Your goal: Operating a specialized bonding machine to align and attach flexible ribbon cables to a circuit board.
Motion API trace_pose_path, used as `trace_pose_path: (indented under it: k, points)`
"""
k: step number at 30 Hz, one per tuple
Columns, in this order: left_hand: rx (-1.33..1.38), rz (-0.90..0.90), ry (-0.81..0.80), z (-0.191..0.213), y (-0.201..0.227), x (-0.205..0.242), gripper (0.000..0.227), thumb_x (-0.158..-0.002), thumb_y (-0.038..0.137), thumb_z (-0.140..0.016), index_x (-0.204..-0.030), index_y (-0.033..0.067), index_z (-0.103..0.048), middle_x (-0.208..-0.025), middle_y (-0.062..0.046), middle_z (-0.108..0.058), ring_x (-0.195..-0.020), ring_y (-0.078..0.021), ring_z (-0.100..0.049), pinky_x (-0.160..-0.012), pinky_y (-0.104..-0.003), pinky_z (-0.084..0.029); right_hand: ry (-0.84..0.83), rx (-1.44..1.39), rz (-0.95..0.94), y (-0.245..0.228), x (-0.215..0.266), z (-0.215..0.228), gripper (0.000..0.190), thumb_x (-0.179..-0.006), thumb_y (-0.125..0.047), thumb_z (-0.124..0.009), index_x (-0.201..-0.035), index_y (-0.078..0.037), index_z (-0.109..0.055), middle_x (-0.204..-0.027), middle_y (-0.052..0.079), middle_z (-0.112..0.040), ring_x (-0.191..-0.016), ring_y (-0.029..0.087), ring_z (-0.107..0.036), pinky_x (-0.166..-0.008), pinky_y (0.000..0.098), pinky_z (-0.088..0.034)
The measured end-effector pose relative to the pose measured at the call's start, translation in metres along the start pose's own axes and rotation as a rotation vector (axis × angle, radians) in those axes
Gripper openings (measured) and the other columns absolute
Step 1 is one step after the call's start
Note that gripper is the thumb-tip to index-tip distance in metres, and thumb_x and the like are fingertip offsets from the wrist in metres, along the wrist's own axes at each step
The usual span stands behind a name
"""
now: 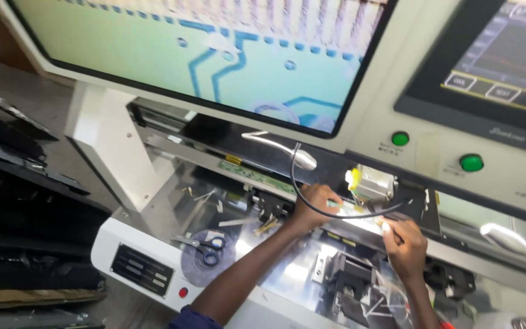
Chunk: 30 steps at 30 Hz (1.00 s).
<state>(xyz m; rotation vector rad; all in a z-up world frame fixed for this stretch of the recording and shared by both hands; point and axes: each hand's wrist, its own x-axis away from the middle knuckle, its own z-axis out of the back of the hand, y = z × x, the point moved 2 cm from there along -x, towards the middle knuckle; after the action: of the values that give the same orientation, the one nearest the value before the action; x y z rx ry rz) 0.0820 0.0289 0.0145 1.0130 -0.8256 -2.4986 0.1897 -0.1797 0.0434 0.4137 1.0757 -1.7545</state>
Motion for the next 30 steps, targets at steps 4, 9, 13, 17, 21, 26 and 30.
trace_pose_path:
  k: [4, 9, 13, 17, 21, 26, 30]
  points:
    - [0.009, 0.020, -0.026, 0.001, 0.008, 0.011, 0.011, -0.074, 0.021, -0.071, -0.082, 0.0244, -0.078, -0.088, 0.000, -0.075, -0.081, -0.0215, -0.070, -0.086, -0.045, -0.044, -0.033, 0.013, -0.095, -0.006, 0.012, 0.005, 0.023, -0.086, -0.007, -0.055, -0.093, -0.008, -0.078, -0.051, -0.003, -0.038, -0.063, 0.015, -0.042, -0.059, 0.0281, -0.033]
    - [0.009, 0.022, -0.005, 0.008, 0.018, 0.018, 0.016, -0.072, 0.018, -0.066, -0.078, 0.0255, -0.078, -0.087, -0.001, -0.075, -0.079, -0.0229, -0.069, -0.086, -0.044, -0.043, -0.048, 0.018, -0.120, -0.006, 0.017, 0.008, 0.023, -0.085, -0.007, -0.054, -0.086, -0.005, -0.077, -0.050, -0.002, -0.041, -0.064, 0.016, -0.044, -0.060, 0.0291, -0.034]
    - [-0.007, 0.072, -0.041, 0.009, 0.020, 0.019, 0.018, -0.075, 0.019, -0.064, -0.082, 0.0252, -0.079, -0.089, -0.002, -0.075, -0.084, -0.0235, -0.067, -0.088, -0.045, -0.045, -0.055, 0.015, -0.124, -0.002, 0.019, 0.006, 0.023, -0.086, -0.006, -0.056, -0.093, -0.006, -0.077, -0.049, -0.002, -0.043, -0.064, 0.015, -0.045, -0.057, 0.0281, -0.035]
    - [0.019, 0.070, -0.018, 0.011, 0.021, 0.019, 0.019, -0.073, 0.018, -0.062, -0.079, 0.0246, -0.079, -0.088, -0.003, -0.075, -0.083, -0.0252, -0.068, -0.088, -0.046, -0.045, -0.045, 0.023, -0.121, -0.008, 0.017, 0.008, 0.024, -0.087, -0.007, -0.055, -0.093, -0.006, -0.078, -0.050, -0.002, -0.042, -0.064, 0.016, -0.046, -0.060, 0.0292, -0.036]
    - [0.027, 0.023, -0.029, 0.009, 0.015, 0.013, 0.014, -0.075, 0.019, -0.068, -0.082, 0.0218, -0.079, -0.089, -0.003, -0.075, -0.084, -0.0241, -0.069, -0.087, -0.048, -0.045, -0.037, 0.038, -0.058, -0.010, 0.009, 0.008, 0.020, -0.086, -0.008, -0.055, -0.085, -0.007, -0.075, -0.052, -0.003, -0.035, -0.063, 0.016, -0.042, -0.060, 0.0297, -0.034]
    - [0.020, 0.002, -0.101, -0.023, -0.010, 0.007, 0.015, -0.075, 0.028, -0.072, -0.088, 0.0201, -0.077, -0.088, -0.004, -0.072, -0.088, -0.0285, -0.067, -0.090, -0.048, -0.045, -0.012, 0.001, -0.003, 0.031, 0.010, -0.004, 0.010, -0.084, -0.006, -0.065, -0.087, -0.007, -0.075, -0.048, 0.008, -0.037, -0.062, 0.029, -0.055, -0.067, 0.0398, -0.049]
    - [-0.042, -0.030, -0.083, -0.039, -0.020, 0.001, 0.014, -0.076, 0.029, -0.072, -0.088, 0.0242, -0.076, -0.088, 0.000, -0.071, -0.088, -0.0251, -0.067, -0.088, -0.045, -0.046, 0.009, -0.023, 0.040, 0.050, 0.008, -0.009, 0.010, -0.083, -0.006, -0.067, -0.088, -0.007, -0.075, -0.049, 0.005, -0.037, -0.062, 0.029, -0.055, -0.068, 0.0392, -0.050]
